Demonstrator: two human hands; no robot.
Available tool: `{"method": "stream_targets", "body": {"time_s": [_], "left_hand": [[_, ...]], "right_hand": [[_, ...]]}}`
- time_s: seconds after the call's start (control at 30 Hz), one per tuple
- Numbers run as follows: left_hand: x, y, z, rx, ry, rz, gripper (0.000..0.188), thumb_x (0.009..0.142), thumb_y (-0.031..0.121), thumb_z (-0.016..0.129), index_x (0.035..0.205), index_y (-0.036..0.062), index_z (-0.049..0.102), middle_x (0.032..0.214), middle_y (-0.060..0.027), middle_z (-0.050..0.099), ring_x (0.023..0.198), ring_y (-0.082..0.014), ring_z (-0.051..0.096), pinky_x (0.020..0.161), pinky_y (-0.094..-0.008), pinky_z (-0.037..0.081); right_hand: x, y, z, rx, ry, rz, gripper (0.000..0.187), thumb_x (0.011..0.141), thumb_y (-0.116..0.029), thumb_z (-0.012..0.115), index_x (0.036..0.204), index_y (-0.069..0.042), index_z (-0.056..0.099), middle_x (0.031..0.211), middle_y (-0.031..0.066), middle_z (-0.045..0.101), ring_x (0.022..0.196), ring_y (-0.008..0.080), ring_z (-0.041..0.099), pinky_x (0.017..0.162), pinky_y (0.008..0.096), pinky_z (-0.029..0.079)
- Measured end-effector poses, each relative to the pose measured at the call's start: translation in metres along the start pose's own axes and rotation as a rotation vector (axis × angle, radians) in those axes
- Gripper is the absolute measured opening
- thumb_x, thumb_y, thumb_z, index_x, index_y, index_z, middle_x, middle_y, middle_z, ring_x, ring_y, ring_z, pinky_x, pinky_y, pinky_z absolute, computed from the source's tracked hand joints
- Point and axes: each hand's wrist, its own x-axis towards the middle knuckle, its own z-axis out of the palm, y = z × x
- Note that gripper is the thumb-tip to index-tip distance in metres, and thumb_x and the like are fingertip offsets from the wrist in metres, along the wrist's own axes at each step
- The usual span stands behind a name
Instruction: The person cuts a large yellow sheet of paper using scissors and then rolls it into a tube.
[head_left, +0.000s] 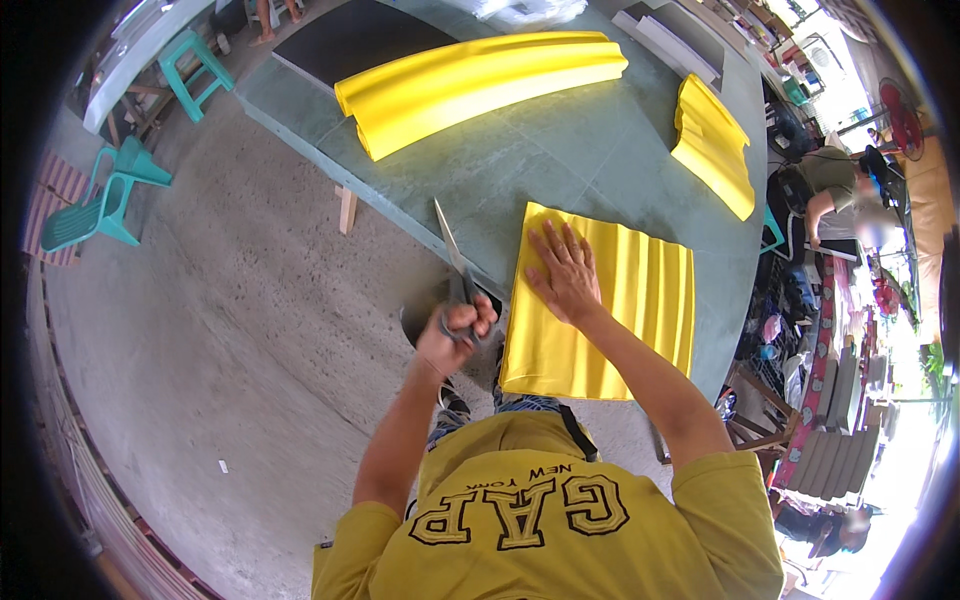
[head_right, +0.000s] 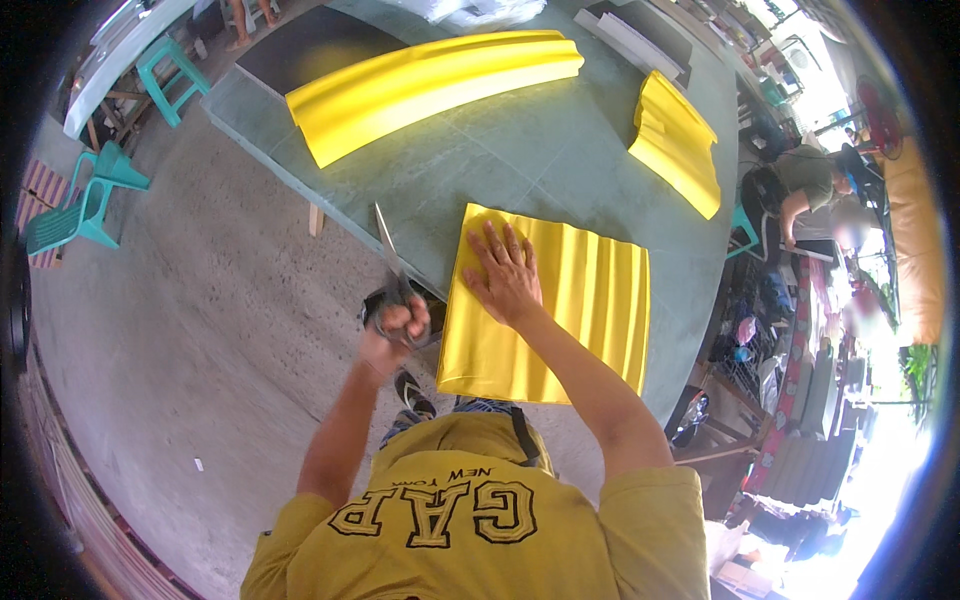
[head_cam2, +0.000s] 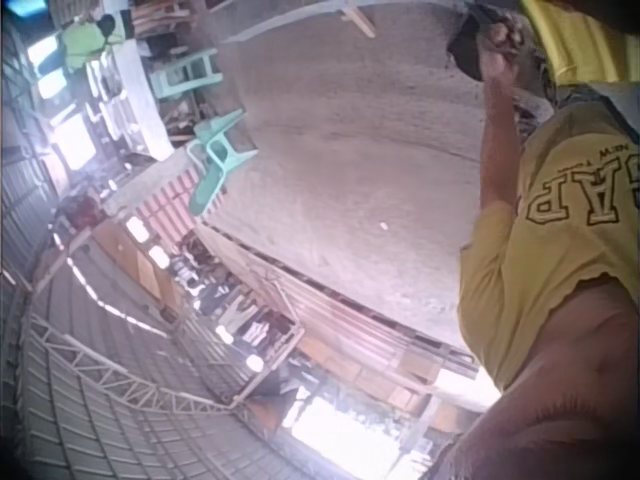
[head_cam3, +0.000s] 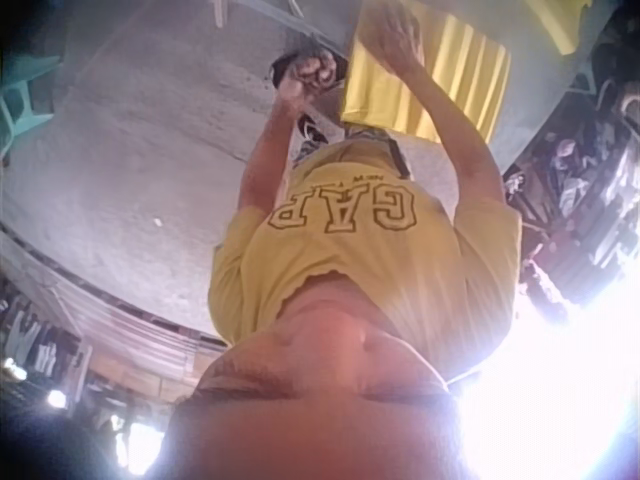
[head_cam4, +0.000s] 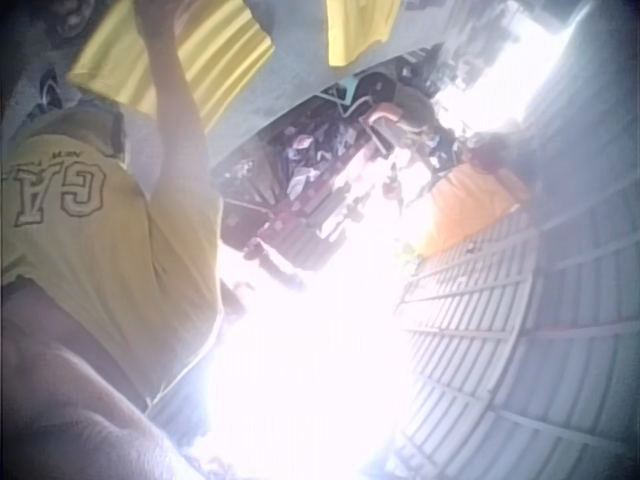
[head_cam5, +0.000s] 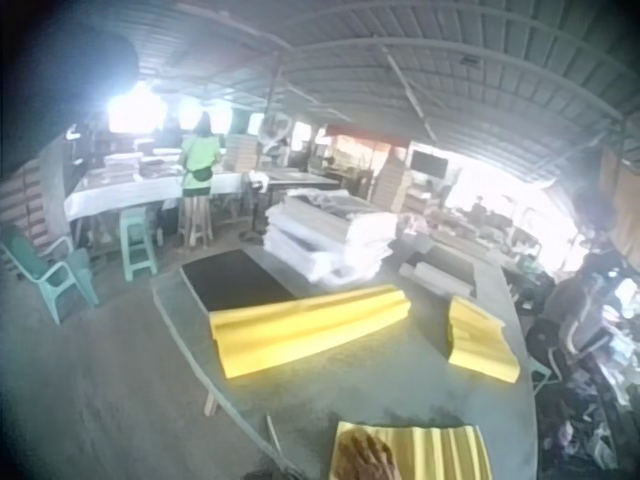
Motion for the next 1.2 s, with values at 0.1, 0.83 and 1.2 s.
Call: {"method": "stream_targets", "body": {"time_s": [0.1, 0.83, 1.2], "left_hand": [[-0.018, 0.049, 0.038, 0.199, -0.064, -0.05, 0.034, 0.075, 0.022, 0.068, 0.098, -0.0005, 0.057, 0.085, -0.0107, 0.062, 0.07, -0.0159, 0.058, 0.061, -0.0264, 0.045], [-0.092, 0.002, 0.038, 0.234, -0.187, -0.459, 0.045, 0.064, 0.027, 0.063, 0.099, -0.0016, 0.057, 0.081, -0.0126, 0.064, 0.067, -0.0164, 0.063, 0.048, -0.0221, 0.042], [-0.096, -0.001, 0.022, 0.002, -0.199, -0.57, 0.047, 0.06, 0.025, 0.069, 0.098, -0.0003, 0.057, 0.08, -0.0133, 0.064, 0.065, -0.021, 0.061, 0.051, -0.022, 0.044]], "right_hand": [[-0.002, -0.004, -0.003, 0.007, -0.065, 0.037, 0.059, 0.088, -0.047, 0.037, 0.139, -0.021, 0.025, 0.146, 0.0077, 0.019, 0.135, 0.0306, 0.013, 0.108, 0.0464, 0.01], [-0.002, -0.044, -0.052, 0.26, -0.292, 0.306, 0.097, 0.059, -0.034, 0.075, 0.136, -0.007, 0.024, 0.137, 0.0185, 0.027, 0.123, 0.0374, 0.031, 0.101, 0.0411, 0.033], [-0.011, -0.057, -0.044, 0.128, -0.32, 0.269, 0.105, 0.053, -0.036, 0.078, 0.138, -0.009, 0.021, 0.139, 0.0225, 0.022, 0.124, 0.0434, 0.025, 0.101, 0.047, 0.031]]}}
